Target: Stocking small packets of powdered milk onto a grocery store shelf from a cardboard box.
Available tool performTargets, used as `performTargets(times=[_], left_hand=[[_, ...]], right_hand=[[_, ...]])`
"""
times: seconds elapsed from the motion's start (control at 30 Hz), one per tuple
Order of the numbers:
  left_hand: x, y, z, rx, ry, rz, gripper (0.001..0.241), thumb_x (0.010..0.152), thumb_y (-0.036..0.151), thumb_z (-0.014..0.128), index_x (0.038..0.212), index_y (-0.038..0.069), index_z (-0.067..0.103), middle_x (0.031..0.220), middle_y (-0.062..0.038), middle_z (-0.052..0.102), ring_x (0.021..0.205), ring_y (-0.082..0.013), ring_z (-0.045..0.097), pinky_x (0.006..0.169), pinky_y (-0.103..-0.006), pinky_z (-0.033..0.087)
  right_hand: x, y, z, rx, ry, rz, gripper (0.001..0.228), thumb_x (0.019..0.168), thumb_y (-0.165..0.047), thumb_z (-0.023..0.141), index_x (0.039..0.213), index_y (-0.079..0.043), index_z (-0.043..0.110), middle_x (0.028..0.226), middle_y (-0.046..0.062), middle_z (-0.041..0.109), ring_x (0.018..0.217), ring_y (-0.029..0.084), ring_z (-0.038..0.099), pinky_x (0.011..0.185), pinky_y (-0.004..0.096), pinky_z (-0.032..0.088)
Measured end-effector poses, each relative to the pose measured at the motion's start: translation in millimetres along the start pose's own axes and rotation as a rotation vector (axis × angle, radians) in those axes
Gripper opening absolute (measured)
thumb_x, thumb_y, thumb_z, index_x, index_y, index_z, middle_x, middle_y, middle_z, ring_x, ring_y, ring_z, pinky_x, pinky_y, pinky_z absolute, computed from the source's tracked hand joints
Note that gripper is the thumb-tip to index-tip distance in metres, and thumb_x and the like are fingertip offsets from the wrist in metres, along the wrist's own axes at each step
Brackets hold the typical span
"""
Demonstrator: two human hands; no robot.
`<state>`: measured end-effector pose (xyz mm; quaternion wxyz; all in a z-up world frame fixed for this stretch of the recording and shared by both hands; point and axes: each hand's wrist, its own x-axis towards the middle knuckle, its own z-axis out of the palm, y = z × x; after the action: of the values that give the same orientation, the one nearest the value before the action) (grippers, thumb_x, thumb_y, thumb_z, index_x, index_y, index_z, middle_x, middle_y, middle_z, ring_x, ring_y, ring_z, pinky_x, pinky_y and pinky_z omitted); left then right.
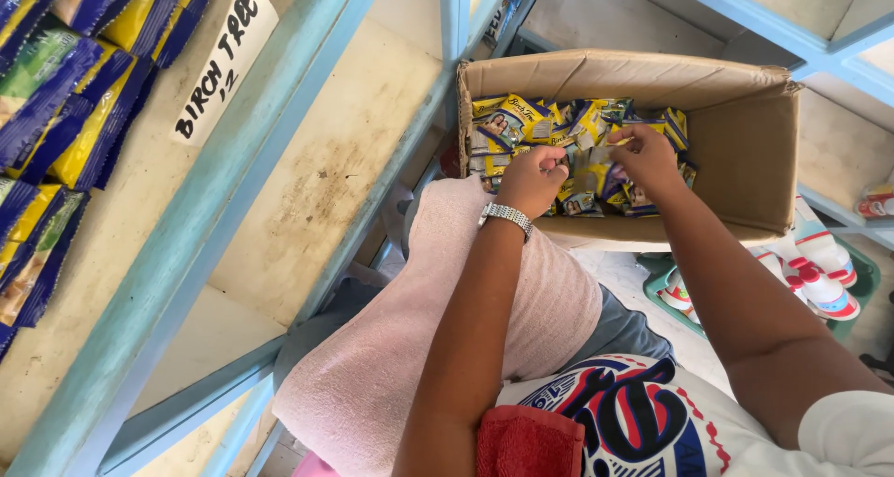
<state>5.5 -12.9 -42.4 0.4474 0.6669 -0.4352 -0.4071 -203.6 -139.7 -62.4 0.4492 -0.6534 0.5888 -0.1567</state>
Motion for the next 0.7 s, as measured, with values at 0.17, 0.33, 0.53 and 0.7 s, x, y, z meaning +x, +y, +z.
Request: performTargets(times=[0.17,0.33,0.53,0.7], left_hand=[[-6,9,-7,0.157,0.053,0.100,0.074,0.063,0.010,0.088,0.132,0.010,0.062,0.124,-0.019,0.066,0.115,-0.0331,0.064,0.097,-0.0401,0.051],[-12,33,-18,0.105,0.117,0.183,0.088,0.060,0.008,0.089,0.141,0.012,0.054,0.132,-0.020,0.063,0.122,-0.0358,0.061,0.101,-0.0413,0.050],[-4,17,-8,0.102,0.122,0.230,0.072,0.081,0.028,0.081,0.146,0.011,0.054,0.130,-0.020,0.066,0.122,-0.0353,0.062,0.104,-0.0420,0.049],[-3,27,-13,0.046,0.078,0.131,0.048,0.098,0.047,0.064,0.127,0.007,0.065,0.105,-0.015,0.073,0.096,-0.0290,0.068,0.087,-0.0394,0.053]], right_hand=[[-3,-45,1,0.645,-0.198,0.034,0.022,0.096,-0.001,0.066,0.117,-0.006,0.063,0.097,0.007,0.070,0.075,0.014,0.066,0.064,0.027,0.056],[-33,-104,-8,0.811,-0.317,0.017,0.023,0.098,-0.004,0.066,0.121,-0.005,0.061,0.104,0.006,0.069,0.090,0.012,0.068,0.076,0.028,0.058],[-40,-111,-17,0.859,-0.348,-0.035,0.023,0.102,-0.013,0.066,0.123,-0.005,0.061,0.102,0.005,0.068,0.089,0.014,0.068,0.082,0.031,0.059],[-30,-82,-15,0.606,-0.250,-0.196,0.024,0.102,-0.015,0.070,0.122,-0.004,0.060,0.103,0.003,0.068,0.087,0.011,0.064,0.081,0.028,0.054]])
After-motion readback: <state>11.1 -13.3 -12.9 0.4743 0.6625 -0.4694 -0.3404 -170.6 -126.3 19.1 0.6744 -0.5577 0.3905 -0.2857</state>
